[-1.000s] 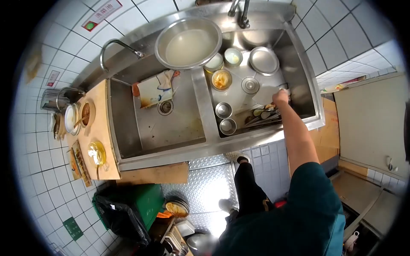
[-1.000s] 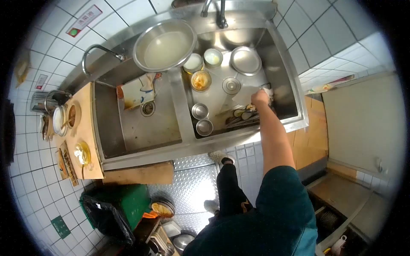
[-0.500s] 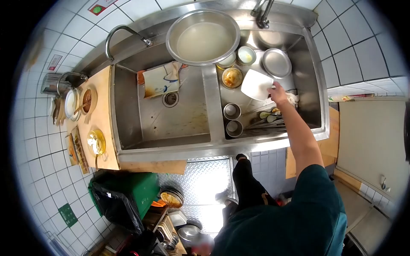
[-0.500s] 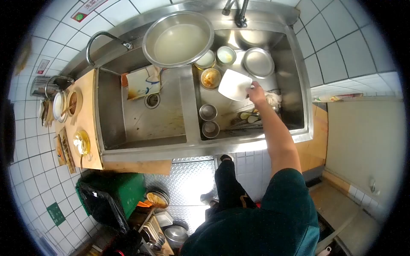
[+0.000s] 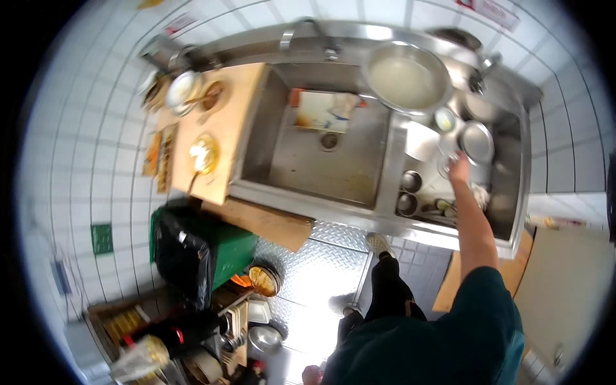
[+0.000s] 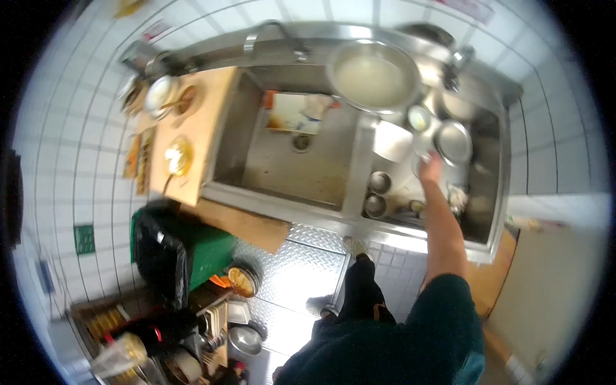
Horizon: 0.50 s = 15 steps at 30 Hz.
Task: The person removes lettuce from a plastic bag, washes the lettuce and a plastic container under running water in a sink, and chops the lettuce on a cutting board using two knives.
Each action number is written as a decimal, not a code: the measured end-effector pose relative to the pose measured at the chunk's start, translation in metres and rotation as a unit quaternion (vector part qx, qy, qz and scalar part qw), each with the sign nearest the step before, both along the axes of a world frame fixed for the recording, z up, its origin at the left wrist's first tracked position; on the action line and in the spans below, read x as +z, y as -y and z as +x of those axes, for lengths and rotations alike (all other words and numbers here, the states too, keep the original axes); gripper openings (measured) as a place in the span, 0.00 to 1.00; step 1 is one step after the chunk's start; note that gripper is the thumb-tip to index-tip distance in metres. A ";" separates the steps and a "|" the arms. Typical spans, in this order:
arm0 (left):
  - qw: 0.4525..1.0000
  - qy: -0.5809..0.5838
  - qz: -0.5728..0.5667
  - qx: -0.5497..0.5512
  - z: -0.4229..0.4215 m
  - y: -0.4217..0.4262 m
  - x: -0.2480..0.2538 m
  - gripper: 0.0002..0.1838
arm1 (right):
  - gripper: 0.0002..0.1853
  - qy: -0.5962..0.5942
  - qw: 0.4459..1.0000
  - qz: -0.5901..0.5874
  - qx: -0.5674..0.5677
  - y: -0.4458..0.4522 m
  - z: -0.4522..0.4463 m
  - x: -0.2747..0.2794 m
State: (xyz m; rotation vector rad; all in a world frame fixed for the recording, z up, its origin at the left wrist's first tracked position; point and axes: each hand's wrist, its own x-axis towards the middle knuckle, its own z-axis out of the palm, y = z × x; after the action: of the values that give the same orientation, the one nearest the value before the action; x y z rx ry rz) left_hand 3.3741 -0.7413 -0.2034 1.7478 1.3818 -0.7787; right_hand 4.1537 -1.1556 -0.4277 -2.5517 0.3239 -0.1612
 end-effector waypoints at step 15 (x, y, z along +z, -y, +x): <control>0.995 -0.027 0.057 -0.077 -0.298 0.141 -0.201 0.08 | 0.29 0.273 0.925 -0.233 0.125 -0.214 -0.227 0.178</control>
State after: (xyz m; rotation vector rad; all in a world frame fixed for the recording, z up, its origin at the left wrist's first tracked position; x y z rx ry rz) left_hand 3.0758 -0.8820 -0.4045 1.9523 1.3622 -0.8490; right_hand 3.9266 -0.9416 -0.2502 -2.8272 -0.2904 -0.9243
